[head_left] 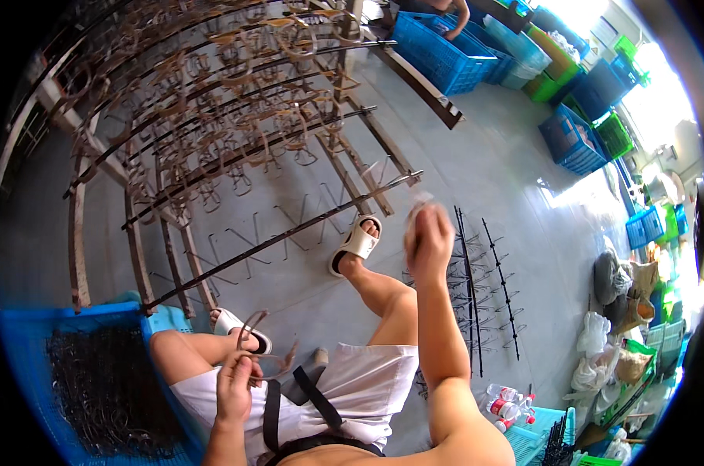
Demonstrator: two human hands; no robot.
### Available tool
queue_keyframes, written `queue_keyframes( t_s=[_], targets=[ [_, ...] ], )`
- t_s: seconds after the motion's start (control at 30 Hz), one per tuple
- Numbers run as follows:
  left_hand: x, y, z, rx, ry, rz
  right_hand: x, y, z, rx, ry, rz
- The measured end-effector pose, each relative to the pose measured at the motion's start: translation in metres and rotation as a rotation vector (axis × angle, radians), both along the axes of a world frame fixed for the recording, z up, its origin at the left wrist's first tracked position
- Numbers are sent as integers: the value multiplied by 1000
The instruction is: The person repeatedly picks small metal hangers from a blue basket and attaches them one by one to horizontal rods on a multi-tiered metal rack. The person works continuously, moving along the rack and filling available slots with hangers.
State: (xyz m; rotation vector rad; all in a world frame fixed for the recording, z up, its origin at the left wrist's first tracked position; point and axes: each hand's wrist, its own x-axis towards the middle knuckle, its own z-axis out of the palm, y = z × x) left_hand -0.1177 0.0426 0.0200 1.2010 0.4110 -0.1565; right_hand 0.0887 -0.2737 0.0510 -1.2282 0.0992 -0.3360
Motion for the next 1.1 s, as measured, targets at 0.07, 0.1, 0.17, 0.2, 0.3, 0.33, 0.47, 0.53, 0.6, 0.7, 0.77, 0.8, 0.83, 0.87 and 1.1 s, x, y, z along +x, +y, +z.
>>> queue_keyframes(
  t_s=[0.07,0.1,0.17,0.2,0.3,0.33,0.47,0.53,0.6,0.7,0.77,0.8,0.83,0.87,1.1],
  targets=[
    [3,-13,-10,20,-11,-122,48,-28,-19,165,-3,-251],
    [5,-16,-14,7,-36,-169,70,-38,-38,186,15,-325],
    [10,-21,-10,-71,42,-224,97,-40,-64,107,104,-275],
    [13,-25,-6,-105,62,-221,103,-40,-71,153,123,-241],
    [11,-25,-6,-152,132,-262,111,-33,-79,224,179,-149],
    [13,-26,-7,-163,119,-273,112,-29,-78,237,214,-134],
    [17,-34,-8,-194,129,-309,111,-25,-74,222,225,-94],
    [20,-38,-5,-185,157,-305,111,-25,-72,204,217,-106],
    [23,-43,0,-174,173,-279,111,-25,-71,151,221,-112],
    [23,-41,-6,-167,164,-315,111,-23,-68,48,253,-141],
    [22,-40,-10,-183,161,-309,108,-18,-63,52,258,-156],
    [22,-39,-12,-191,160,-307,107,-16,-62,54,260,-165],
    [23,-39,-13,-188,162,-303,108,-15,-63,81,246,-158],
    [24,-38,-13,-183,165,-303,109,-15,-66,109,232,-155],
    [30,-28,-18,-280,135,-287,106,-9,-63,160,224,-90]
  ],
)
